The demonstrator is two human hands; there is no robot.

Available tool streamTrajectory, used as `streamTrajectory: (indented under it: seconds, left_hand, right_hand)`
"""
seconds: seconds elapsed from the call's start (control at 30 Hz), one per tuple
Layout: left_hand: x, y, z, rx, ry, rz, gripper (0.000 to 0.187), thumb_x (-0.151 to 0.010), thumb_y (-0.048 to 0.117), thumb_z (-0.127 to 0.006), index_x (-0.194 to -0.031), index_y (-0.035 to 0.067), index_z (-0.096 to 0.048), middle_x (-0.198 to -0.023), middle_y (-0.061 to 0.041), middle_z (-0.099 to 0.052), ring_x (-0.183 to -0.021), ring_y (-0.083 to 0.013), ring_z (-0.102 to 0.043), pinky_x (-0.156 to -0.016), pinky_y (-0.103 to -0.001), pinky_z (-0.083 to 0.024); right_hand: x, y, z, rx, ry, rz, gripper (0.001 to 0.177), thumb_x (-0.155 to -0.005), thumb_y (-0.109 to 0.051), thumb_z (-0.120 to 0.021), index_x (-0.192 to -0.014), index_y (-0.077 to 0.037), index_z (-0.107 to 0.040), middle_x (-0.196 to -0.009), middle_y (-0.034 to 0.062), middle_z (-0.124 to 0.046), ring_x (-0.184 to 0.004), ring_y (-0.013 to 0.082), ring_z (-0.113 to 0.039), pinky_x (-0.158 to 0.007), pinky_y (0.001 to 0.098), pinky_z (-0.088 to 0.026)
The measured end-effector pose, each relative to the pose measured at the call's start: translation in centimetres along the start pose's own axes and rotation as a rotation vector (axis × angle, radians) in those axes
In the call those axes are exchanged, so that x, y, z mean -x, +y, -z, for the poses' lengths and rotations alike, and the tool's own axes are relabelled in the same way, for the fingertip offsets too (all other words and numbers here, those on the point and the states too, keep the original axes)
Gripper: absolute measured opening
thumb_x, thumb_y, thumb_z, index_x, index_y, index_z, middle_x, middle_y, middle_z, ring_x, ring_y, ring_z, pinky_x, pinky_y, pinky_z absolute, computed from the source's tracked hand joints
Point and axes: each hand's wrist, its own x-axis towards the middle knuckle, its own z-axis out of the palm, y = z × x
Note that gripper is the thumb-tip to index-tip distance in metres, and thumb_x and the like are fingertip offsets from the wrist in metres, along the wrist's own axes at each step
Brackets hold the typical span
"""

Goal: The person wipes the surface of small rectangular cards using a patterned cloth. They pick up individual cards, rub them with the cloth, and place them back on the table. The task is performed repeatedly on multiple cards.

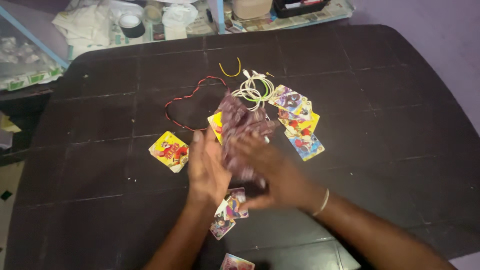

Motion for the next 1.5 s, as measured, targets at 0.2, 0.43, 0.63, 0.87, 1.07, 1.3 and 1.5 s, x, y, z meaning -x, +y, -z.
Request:
streamTrajectory:
  seconds: [0.2, 0.43, 0.63, 0.87, 1.07, 1.3, 1.5]
  left_hand:
    - [0.6, -1.4, 0.0, 0.102, 0.047, 0.122, 0.077, -0.107, 0.061, -0.04, -0.152, -0.001, -0.04, -0.143, -0.026, -0.051, -0.128, -0.0361, -0.053, -0.11, -0.052, -0.043]
    - [0.4, -0.9, -0.9, 0.077, -0.132, -0.012, 0.076, -0.101, 0.056, -0.046, -0.157, 0.006, -0.034, -0.156, -0.015, -0.047, -0.143, -0.0269, -0.049, -0.123, -0.046, -0.034]
    - [0.3, -1.3, 0.0, -0.001, 0.218, 0.1, 0.076, -0.098, 0.057, -0.045, -0.153, 0.004, -0.038, -0.148, -0.016, -0.052, -0.132, -0.028, -0.055, -0.113, -0.049, -0.043]
    - [0.6, -3.4, 0.6, -0.001, -0.116, 0.144, 0.071, -0.102, 0.055, -0.047, -0.151, 0.004, -0.041, -0.15, -0.014, -0.053, -0.137, -0.027, -0.055, -0.115, -0.045, -0.045]
    - [-0.2, -0.5, 2.2, 0.022, 0.04, 0.024, 0.074, -0.103, 0.059, -0.043, -0.15, 0.002, -0.045, -0.139, -0.018, -0.061, -0.124, -0.032, -0.059, -0.107, -0.047, -0.049]
    - [0.4, -2.9, 0.0, -0.031, -0.096, 0.108, 0.078, -0.103, 0.06, -0.041, -0.158, 0.005, -0.033, -0.151, -0.014, -0.052, -0.135, -0.0266, -0.054, -0.111, -0.045, -0.046]
    - [0.3, 0.0, -0.4, -0.031, -0.139, -0.009, 0.085, -0.102, 0.063, -0.041, -0.162, 0.005, -0.027, -0.156, -0.014, -0.049, -0.141, -0.026, -0.052, -0.118, -0.045, -0.044]
  right_hand:
    - [0.2, -1.0, -0.6, -0.029, -0.027, 0.079, 0.114, -0.073, -0.069, -0.079, -0.156, -0.002, -0.038, -0.164, 0.018, -0.038, -0.155, 0.0383, -0.033, -0.128, 0.0564, -0.024]
    - [-0.2, 1.1, 0.1, 0.074, 0.129, -0.029, 0.113, -0.075, -0.072, -0.074, -0.156, -0.004, -0.037, -0.164, 0.0183, -0.04, -0.156, 0.041, -0.032, -0.129, 0.0507, -0.027]
    - [-0.2, -0.2, -0.5, 0.052, -0.031, 0.085, 0.112, -0.073, -0.069, -0.077, -0.155, -0.004, -0.039, -0.163, 0.0177, -0.04, -0.155, 0.0375, -0.032, -0.13, 0.0546, -0.02]
    - [-0.8, 1.2, 1.0, -0.028, 0.105, -0.056, 0.118, -0.073, -0.071, -0.073, -0.155, 0.004, -0.033, -0.163, 0.02, -0.036, -0.155, 0.0408, -0.028, -0.129, 0.0539, -0.02]
    - [-0.1, -0.8, -0.4, 0.085, -0.061, 0.08, 0.101, -0.077, -0.07, -0.076, -0.148, -0.005, -0.045, -0.161, 0.0151, -0.044, -0.154, 0.0369, -0.038, -0.13, 0.0499, -0.025]
    - [-0.8, 1.0, 0.8, 0.1, 0.086, -0.014, 0.109, -0.071, -0.065, -0.076, -0.146, 0.007, -0.043, -0.156, 0.0242, -0.041, -0.148, 0.0431, -0.036, -0.124, 0.0563, -0.021]
    - [-0.7, 1.2, 0.2, 0.233, 0.04, -0.019, 0.092, -0.081, -0.056, -0.078, -0.146, 0.002, -0.047, -0.157, 0.0189, -0.044, -0.152, 0.04, -0.034, -0.127, 0.0534, -0.021]
